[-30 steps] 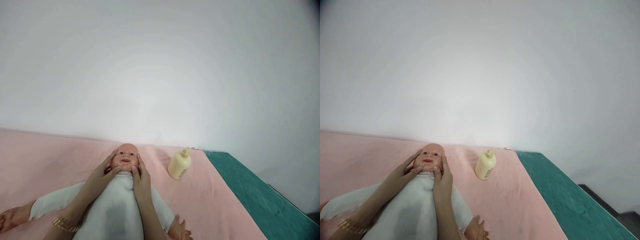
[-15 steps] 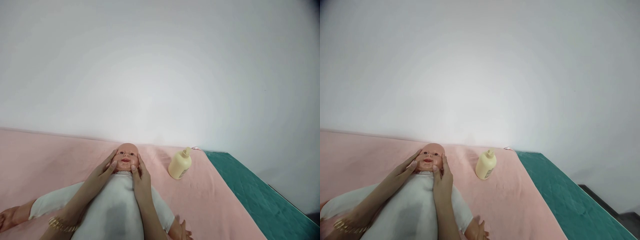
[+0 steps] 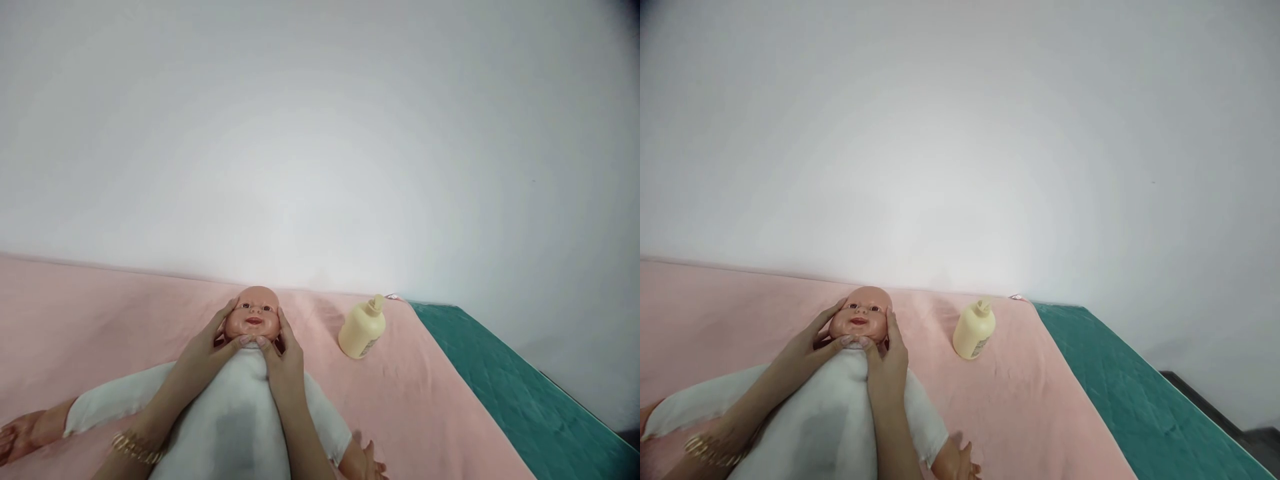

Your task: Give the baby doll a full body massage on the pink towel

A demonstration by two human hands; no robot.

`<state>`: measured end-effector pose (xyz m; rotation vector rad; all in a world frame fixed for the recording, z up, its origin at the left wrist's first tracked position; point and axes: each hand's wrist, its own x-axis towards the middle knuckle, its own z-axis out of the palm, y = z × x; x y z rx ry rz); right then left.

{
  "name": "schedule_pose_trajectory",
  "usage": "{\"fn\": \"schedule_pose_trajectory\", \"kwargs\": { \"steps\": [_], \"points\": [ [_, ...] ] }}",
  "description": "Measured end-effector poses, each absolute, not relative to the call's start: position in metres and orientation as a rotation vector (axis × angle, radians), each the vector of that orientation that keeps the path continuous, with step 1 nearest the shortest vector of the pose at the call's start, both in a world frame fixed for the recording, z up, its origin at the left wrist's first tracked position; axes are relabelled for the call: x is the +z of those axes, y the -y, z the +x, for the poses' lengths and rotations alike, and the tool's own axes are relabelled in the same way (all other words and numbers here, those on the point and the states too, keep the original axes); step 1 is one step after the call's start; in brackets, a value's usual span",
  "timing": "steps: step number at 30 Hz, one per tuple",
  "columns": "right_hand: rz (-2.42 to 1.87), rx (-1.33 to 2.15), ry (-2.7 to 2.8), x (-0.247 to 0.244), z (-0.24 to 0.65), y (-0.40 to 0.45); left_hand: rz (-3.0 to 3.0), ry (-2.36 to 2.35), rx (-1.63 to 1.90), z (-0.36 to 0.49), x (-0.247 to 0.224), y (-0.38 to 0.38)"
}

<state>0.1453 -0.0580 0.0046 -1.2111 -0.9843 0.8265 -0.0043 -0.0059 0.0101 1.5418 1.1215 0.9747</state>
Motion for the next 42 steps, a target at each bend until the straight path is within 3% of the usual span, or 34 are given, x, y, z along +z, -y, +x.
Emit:
{"fn": "schedule_pose_trajectory", "kwargs": {
  "steps": [42],
  "points": [
    [-1.233,0.785,1.063,0.004,0.147,0.06,1.57,-1.125,0.992,-0.006,0.009,0.004]
  ]
}}
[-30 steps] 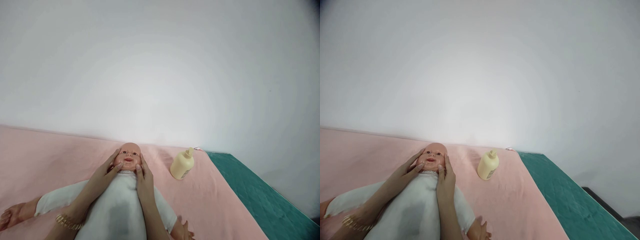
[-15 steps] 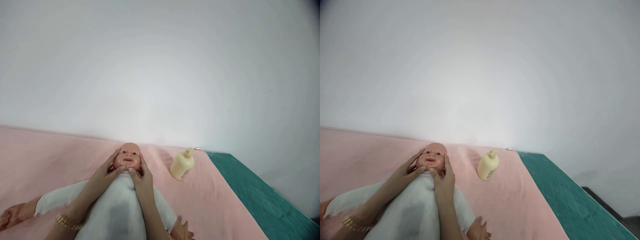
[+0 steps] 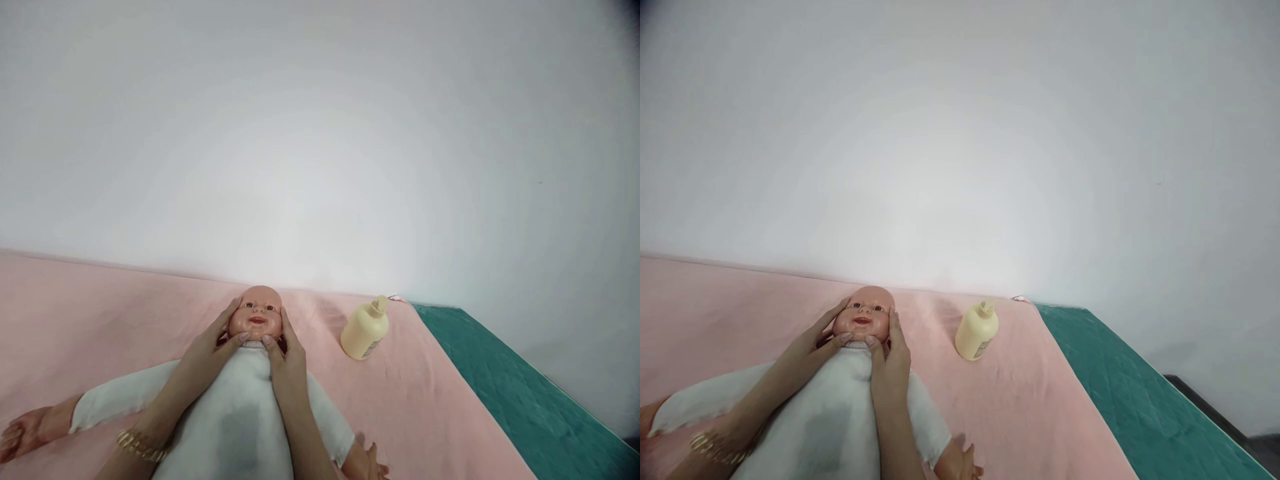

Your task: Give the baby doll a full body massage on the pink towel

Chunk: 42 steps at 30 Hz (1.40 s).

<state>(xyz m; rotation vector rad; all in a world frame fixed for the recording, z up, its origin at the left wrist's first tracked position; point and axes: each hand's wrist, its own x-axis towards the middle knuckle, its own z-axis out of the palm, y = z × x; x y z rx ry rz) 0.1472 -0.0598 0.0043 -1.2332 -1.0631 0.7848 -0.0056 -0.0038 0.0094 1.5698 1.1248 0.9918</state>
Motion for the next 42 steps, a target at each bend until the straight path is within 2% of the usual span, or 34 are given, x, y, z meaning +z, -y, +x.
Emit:
{"fn": "schedule_pose_trajectory", "kwargs": {
  "steps": [14,26,42],
  "points": [
    [-1.31,0.703,1.121,0.004,0.151,0.058,1.706,-1.181,0.965,-0.006,0.013,0.004],
    [-1.219,0.84,1.04,0.004,0.148,0.059,1.586,-1.111,0.935,-0.007,0.007,0.005],
    [-1.264,0.816,1.063,0.001,0.148,0.057,1.651,-1.197,0.925,-0.004,0.01,0.004]
  ]
}}
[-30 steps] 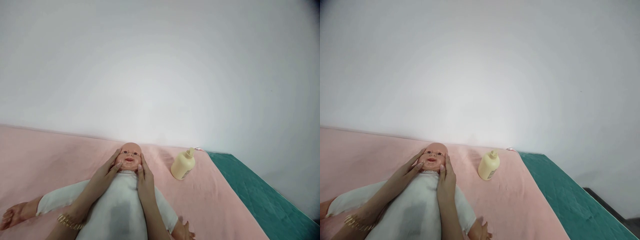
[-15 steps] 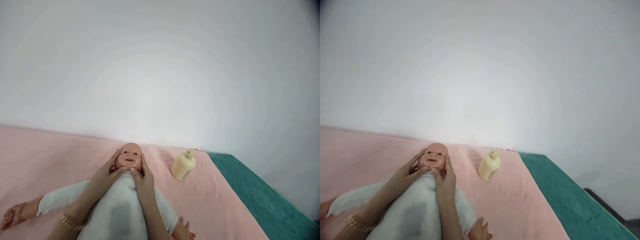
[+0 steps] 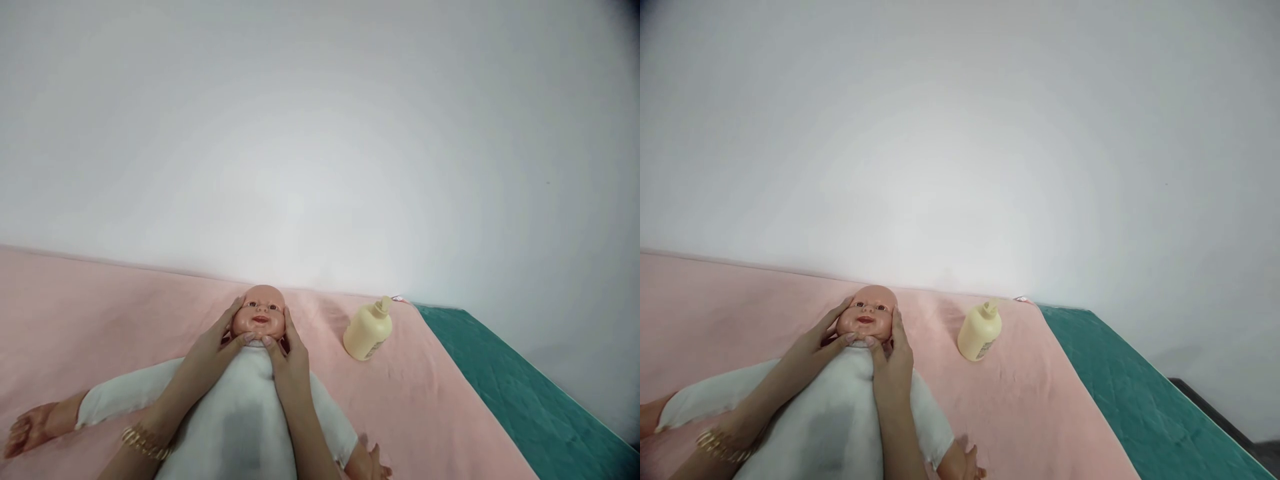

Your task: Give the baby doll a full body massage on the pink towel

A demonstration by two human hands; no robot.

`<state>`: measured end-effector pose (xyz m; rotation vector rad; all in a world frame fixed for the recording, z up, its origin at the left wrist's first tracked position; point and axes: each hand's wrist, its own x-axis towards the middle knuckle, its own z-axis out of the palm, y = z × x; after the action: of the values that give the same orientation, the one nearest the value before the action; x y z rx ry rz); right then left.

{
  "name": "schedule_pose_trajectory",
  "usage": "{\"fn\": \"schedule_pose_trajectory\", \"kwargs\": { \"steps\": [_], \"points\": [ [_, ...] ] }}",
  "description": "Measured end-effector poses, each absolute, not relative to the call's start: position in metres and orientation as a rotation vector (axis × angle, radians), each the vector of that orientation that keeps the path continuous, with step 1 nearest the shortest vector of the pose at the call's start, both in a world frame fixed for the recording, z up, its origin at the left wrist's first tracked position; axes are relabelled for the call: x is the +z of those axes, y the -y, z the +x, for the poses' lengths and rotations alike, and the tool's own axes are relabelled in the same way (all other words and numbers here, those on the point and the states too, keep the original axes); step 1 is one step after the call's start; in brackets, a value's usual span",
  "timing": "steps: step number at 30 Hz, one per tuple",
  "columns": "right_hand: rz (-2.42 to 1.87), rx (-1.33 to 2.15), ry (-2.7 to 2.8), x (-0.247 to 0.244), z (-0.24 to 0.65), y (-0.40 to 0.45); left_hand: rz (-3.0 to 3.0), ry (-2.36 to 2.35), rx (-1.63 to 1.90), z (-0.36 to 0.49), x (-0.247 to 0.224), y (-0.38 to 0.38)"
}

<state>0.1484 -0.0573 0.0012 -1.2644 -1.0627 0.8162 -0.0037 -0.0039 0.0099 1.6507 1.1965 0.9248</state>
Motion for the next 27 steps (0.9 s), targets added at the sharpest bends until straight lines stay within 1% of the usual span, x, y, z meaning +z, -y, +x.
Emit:
{"fn": "schedule_pose_trajectory", "kwargs": {
  "steps": [15,27],
  "points": [
    [-1.322,0.749,1.142,0.002,0.153,0.057,1.75,-1.213,0.909,-0.007,0.002,0.002],
    [-1.335,0.697,1.146,0.003,0.153,0.057,1.731,-1.193,0.975,-0.007,-0.005,-0.001]
  ]
}}
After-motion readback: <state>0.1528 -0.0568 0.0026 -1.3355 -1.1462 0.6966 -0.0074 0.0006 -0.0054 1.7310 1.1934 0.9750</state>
